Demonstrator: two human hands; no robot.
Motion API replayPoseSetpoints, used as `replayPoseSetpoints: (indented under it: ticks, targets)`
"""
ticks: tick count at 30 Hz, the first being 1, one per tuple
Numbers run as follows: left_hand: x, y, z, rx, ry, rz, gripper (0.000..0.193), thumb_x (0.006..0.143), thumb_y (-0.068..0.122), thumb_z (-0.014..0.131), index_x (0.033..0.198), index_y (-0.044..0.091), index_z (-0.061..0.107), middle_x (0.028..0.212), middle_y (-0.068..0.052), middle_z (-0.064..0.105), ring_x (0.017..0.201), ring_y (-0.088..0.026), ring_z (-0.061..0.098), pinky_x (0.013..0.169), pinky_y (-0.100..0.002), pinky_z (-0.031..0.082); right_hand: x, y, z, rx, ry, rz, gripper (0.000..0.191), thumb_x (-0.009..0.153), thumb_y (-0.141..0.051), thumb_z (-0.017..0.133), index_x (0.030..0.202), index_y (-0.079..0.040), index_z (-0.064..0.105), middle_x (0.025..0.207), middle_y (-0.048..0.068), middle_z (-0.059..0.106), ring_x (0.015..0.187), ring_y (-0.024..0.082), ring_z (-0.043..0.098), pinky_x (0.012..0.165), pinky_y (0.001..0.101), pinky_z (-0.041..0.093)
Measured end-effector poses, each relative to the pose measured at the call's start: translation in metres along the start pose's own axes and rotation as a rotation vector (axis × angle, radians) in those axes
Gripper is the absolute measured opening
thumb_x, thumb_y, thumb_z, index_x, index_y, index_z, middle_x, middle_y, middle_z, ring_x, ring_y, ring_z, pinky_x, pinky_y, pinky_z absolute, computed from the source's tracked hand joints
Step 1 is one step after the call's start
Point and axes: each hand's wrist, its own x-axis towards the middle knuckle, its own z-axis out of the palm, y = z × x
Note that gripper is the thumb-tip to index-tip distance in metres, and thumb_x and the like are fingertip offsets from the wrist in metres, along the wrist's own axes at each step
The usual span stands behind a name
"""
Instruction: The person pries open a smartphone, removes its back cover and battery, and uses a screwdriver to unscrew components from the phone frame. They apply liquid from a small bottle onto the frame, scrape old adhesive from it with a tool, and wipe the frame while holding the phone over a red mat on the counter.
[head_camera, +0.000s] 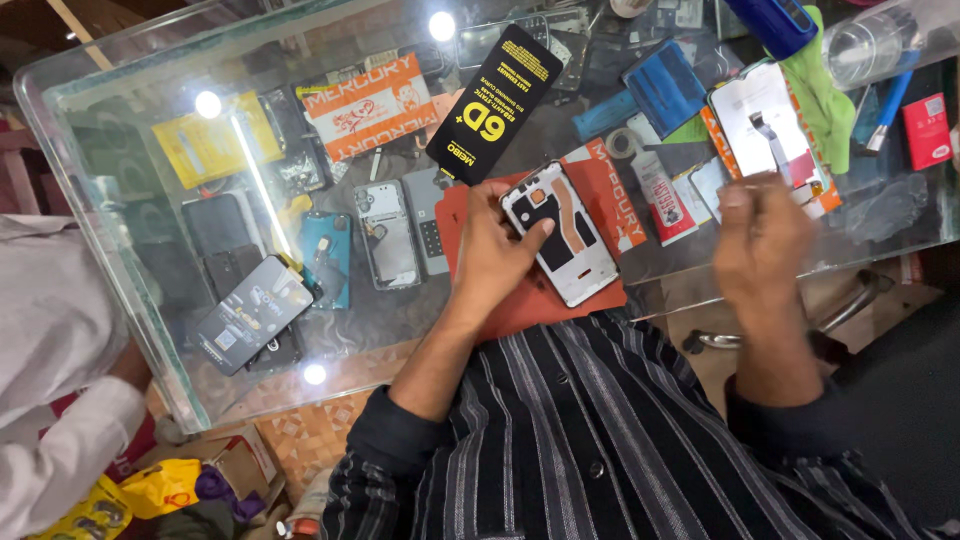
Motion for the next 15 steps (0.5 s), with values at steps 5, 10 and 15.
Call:
replayPoseSetpoints:
  ticks: [5,10,15]
  targets:
    - [0.002,-0.005,-0.018,-0.009,-0.020,0.003,0.047,0.086,0.004,0.074,0.129,-0.002,0.056,0.106,-0.008,0.073,0.094,-0.010,0.071,0.081,-0.027,0.059,-0.012,-0.026,0.048,0.001,-0.288,-0.006,0.032,0.106,-0.020,0.056,0.128,0.002,0.054,0.096,0.022,0.067,0.083,0.039,0.068,0.073,0.0439,0.051]
    - [-0.003,0.014,-0.031,0.393,-0.004,-0.011,0.028,0.086,0.011,0.072,0.112,-0.001,0.072,0.094,-0.014,0.077,0.080,-0.020,0.075,0.074,-0.032,0.057,-0.019,-0.045,0.074,0.151,-0.365,-0.178,0.016,0.106,-0.008,0.056,0.119,0.000,0.061,0.105,0.021,0.071,0.094,0.038,0.072,0.078,0.0428,0.056]
    - [-0.006,0.021,-0.015,0.432,0.152,0.286,0.040,0.088,0.012,0.071,0.125,-0.004,0.067,0.105,-0.020,0.071,0.091,-0.029,0.073,0.082,-0.037,0.057,-0.009,-0.048,0.090,0.073,-0.288,-0.307,0.019,0.104,-0.007,0.063,0.122,0.000,0.063,0.106,0.021,0.071,0.095,0.040,0.071,0.079,0.0440,0.057]
